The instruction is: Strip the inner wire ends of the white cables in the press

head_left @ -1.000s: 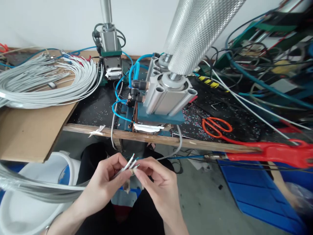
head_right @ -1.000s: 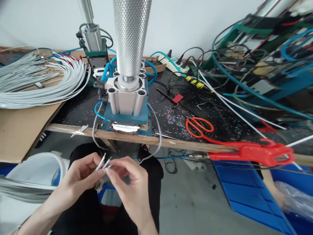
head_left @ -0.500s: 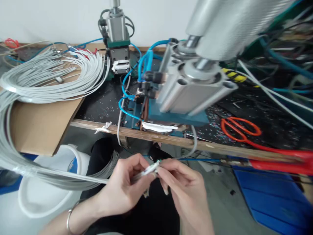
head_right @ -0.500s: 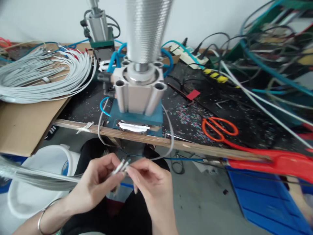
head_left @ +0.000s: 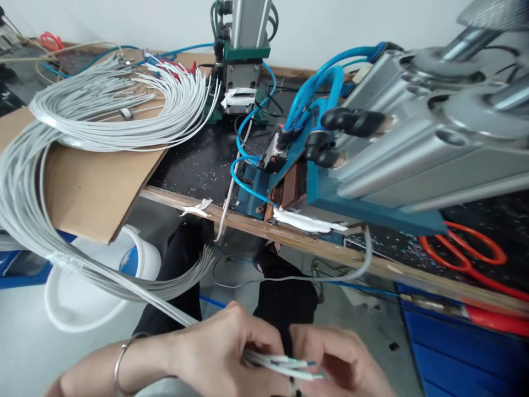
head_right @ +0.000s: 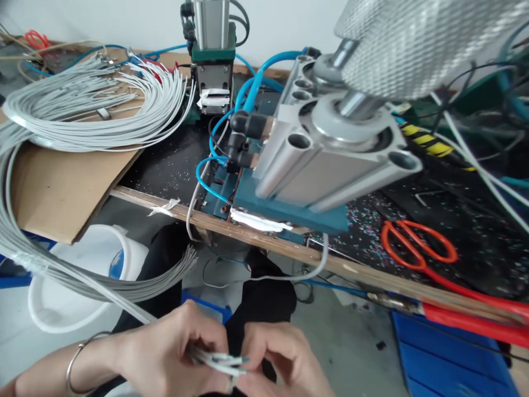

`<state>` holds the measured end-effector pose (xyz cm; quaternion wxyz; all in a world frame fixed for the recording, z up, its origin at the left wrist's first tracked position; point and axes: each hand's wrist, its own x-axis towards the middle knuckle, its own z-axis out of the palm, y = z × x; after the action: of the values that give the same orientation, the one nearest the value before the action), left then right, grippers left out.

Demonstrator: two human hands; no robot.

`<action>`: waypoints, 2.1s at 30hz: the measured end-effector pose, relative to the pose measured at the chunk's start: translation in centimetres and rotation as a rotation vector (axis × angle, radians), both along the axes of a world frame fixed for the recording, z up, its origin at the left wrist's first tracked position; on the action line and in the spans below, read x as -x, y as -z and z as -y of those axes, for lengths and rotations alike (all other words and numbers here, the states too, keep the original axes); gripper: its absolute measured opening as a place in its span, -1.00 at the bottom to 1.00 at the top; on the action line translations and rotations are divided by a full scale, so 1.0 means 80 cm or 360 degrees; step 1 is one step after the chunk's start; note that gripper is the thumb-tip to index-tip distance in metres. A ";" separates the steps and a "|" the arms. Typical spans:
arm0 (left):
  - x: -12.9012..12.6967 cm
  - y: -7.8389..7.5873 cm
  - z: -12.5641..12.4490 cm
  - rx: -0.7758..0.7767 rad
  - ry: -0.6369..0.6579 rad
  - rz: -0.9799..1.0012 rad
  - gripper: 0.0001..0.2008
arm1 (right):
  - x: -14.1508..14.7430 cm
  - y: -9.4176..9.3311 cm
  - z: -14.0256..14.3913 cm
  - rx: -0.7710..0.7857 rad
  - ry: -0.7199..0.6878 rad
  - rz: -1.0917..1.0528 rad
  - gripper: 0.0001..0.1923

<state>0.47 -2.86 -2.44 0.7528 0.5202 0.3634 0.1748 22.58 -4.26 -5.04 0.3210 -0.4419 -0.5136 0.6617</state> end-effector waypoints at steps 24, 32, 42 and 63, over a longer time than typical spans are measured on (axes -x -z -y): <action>-0.021 -0.015 -0.031 -0.0093 -0.0934 0.0006 -0.64 | 0.094 0.000 -0.041 -0.0145 0.1047 -0.0569 -0.89; 0.011 -0.016 -0.020 -0.0545 -0.0668 -0.0515 -0.63 | 0.098 0.002 -0.041 -0.0180 0.1171 -0.0607 -0.84; 0.006 -0.025 -0.015 -0.0220 -0.0391 -0.0531 -0.67 | 0.024 -0.033 -0.059 -0.0114 0.0278 0.0002 -0.71; -0.016 -0.022 -0.031 -0.0259 -0.0872 -0.0252 -0.65 | 0.098 -0.008 -0.047 -0.0019 0.1039 -0.0693 -0.83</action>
<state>1.72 -0.35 -0.70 0.6027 0.4736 0.5325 0.3590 14.71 -0.48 -4.42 0.6186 -0.4294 -0.2699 0.6001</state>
